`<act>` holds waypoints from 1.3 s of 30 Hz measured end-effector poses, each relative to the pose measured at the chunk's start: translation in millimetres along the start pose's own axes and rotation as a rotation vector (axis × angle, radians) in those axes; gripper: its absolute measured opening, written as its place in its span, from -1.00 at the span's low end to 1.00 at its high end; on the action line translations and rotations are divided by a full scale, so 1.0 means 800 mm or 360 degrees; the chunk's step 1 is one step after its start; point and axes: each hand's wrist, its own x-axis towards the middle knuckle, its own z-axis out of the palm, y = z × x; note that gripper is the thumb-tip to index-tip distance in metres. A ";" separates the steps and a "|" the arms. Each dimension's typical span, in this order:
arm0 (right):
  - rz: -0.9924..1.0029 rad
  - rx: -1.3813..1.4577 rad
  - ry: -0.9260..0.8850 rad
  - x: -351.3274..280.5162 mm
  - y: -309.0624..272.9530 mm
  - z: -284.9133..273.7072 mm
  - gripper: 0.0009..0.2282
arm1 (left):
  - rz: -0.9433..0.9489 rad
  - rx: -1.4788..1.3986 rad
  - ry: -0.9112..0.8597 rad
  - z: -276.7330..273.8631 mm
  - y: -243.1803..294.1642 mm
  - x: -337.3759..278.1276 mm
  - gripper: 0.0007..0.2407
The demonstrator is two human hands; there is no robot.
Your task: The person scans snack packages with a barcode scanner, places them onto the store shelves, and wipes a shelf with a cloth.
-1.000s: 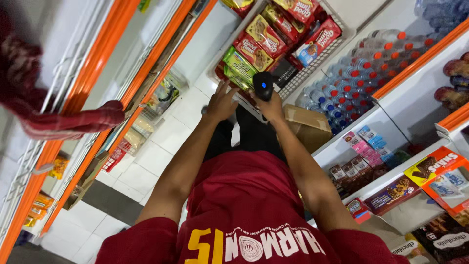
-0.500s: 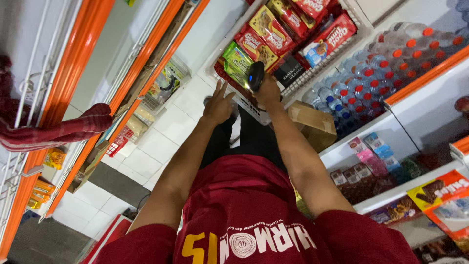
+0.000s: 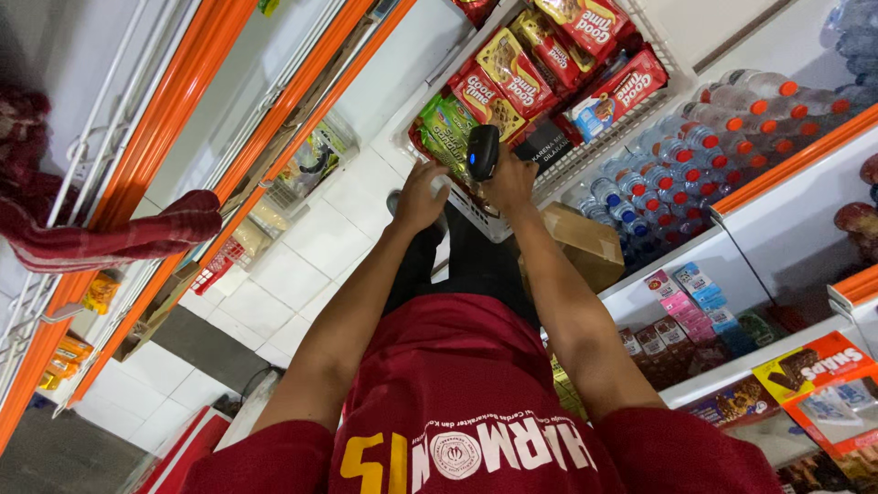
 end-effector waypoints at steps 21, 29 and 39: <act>0.0206 0.2082 0.0417 -0.150 -0.090 -0.089 -0.72 | -0.0685 -0.2325 -0.0629 -0.113 0.113 -0.071 -0.59; -0.0287 0.2548 0.0120 -0.177 -0.197 -0.077 -0.65 | -0.0032 -0.3011 -0.1550 -0.246 0.108 -0.193 -0.34; -0.0443 0.2261 0.0245 -0.228 -0.325 -0.073 -0.61 | 0.0183 -0.2676 -0.0572 -0.350 0.028 -0.302 -0.24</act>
